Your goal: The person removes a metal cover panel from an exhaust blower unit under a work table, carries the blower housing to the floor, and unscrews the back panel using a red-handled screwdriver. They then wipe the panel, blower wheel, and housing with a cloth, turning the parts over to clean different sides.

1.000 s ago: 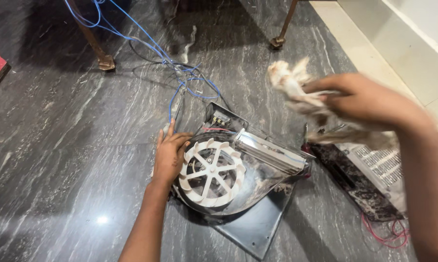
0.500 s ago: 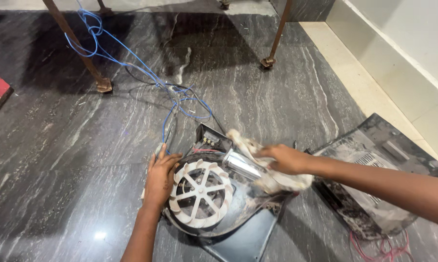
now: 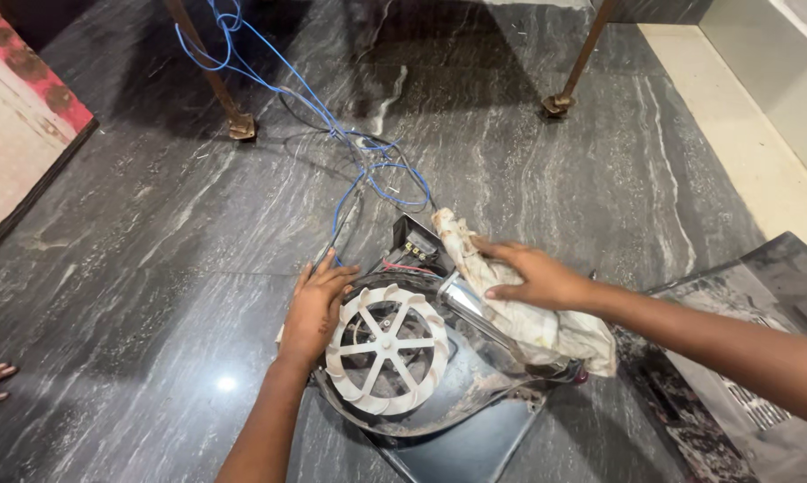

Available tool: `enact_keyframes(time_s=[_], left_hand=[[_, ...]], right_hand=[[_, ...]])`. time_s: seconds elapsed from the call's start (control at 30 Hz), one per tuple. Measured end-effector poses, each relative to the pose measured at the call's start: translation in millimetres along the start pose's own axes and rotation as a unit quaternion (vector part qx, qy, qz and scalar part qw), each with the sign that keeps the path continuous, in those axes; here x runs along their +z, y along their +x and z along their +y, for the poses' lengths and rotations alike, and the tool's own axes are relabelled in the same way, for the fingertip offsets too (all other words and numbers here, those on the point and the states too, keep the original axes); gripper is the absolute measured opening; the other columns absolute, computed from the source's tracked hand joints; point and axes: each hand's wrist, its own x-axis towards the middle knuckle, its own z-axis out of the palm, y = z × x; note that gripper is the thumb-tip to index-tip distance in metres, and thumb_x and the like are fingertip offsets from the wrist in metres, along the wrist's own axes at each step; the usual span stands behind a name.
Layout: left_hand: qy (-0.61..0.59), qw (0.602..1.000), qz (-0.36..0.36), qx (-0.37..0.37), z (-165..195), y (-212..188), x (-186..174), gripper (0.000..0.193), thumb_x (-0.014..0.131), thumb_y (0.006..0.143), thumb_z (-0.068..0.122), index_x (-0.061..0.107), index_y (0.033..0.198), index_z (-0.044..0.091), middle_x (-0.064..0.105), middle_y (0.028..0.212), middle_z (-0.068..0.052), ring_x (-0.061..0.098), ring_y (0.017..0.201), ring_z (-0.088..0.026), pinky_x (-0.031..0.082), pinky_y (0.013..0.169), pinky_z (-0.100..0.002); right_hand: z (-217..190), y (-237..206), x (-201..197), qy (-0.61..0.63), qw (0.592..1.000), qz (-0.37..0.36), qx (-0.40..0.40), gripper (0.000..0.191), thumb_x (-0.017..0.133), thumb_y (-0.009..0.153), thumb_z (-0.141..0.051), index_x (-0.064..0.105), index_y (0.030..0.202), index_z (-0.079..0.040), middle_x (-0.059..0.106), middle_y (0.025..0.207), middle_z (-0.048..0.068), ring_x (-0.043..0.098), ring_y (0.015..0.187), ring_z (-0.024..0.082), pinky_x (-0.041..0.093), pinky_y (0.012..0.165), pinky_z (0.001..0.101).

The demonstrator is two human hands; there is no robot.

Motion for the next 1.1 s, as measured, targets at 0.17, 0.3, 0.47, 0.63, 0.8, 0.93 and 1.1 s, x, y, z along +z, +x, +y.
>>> enact_keyframes(time_s=[0.17,0.3,0.47,0.63,0.8,0.93,1.1], left_hand=[[0.0,1.0,0.008,0.008,-2.1,-1.3,1.5,0.026,0.057,0.096,0.012,0.074,0.115,0.011,0.069,0.131,-0.002,0.039,0.148,-0.026,0.018,0.124,-0.051],[0.015,1.0,0.016,0.011,-4.1,-2.4,2.9,0.025,0.057,0.095,0.011,0.074,0.114,0.01,0.068,0.133,-0.002,0.04,0.147,-0.027,0.019,0.123,-0.052],[0.051,0.998,0.027,-0.006,-6.5,-6.3,6.6,0.024,0.059,0.094,0.012,0.075,0.112,0.01,0.069,0.131,-0.001,0.043,0.144,-0.024,0.024,0.122,-0.05],[0.047,0.998,0.042,0.001,-14.3,-8.6,12.4,0.032,0.059,0.092,0.008,0.073,0.12,0.01,0.069,0.13,-0.003,0.047,0.141,-0.025,0.025,0.121,-0.051],[0.031,0.999,0.023,0.015,-24.7,-9.0,16.8,0.028,0.059,0.094,0.008,0.072,0.119,0.011,0.07,0.13,-0.002,0.047,0.142,-0.024,0.024,0.122,-0.051],[0.044,0.999,0.006,-0.009,-25.1,-13.4,20.0,0.029,0.057,0.092,0.006,0.072,0.117,0.012,0.069,0.131,-0.001,0.045,0.143,-0.023,0.021,0.122,-0.052],[0.031,0.999,0.01,-0.028,-18.8,-16.5,25.4,0.031,0.056,0.094,0.006,0.07,0.12,0.013,0.068,0.13,-0.002,0.043,0.145,-0.023,0.017,0.122,-0.054]], right_hand=[[-10.6,16.8,5.5,-0.039,0.998,0.005,-0.053,0.078,0.075,0.083,-0.025,0.041,0.151,-0.009,0.059,0.139,0.024,0.06,0.123,0.039,0.047,0.104,0.0451],[-15.8,20.9,10.6,-0.033,0.998,0.046,-0.02,0.056,0.074,0.087,-0.027,0.057,0.136,-0.005,0.071,0.117,0.026,0.069,0.109,0.04,0.054,0.095,0.0464],[-6.9,-0.7,18.9,-0.065,0.997,0.017,0.046,0.045,0.061,0.095,-0.022,0.056,0.136,-0.005,0.074,0.1,0.025,0.074,0.09,0.038,0.056,0.087,0.0486],[15.9,-51.6,13.2,-0.126,0.982,-0.059,0.126,0.032,0.054,0.101,-0.029,0.064,0.124,-0.01,0.077,0.095,0.017,0.077,0.078,0.027,0.061,0.078,0.0442],[54.7,-78.3,23.3,-0.142,0.979,-0.061,0.135,0.045,0.056,0.095,-0.037,0.06,0.133,-0.012,0.077,0.097,0.019,0.077,0.074,0.029,0.062,0.077,0.0438],[69.0,-67.8,32.4,-0.146,0.989,0.022,0.012,0.041,0.059,0.094,-0.037,0.066,0.118,-0.003,0.076,0.092,0.02,0.073,0.072,0.033,0.059,0.07,0.0485],[35.8,-18.3,12.3,-0.226,0.964,-0.093,0.107,0.038,0.047,0.102,-0.042,0.068,0.101,-0.01,0.074,0.083,0.014,0.074,0.072,0.026,0.059,0.07,0.0406]])
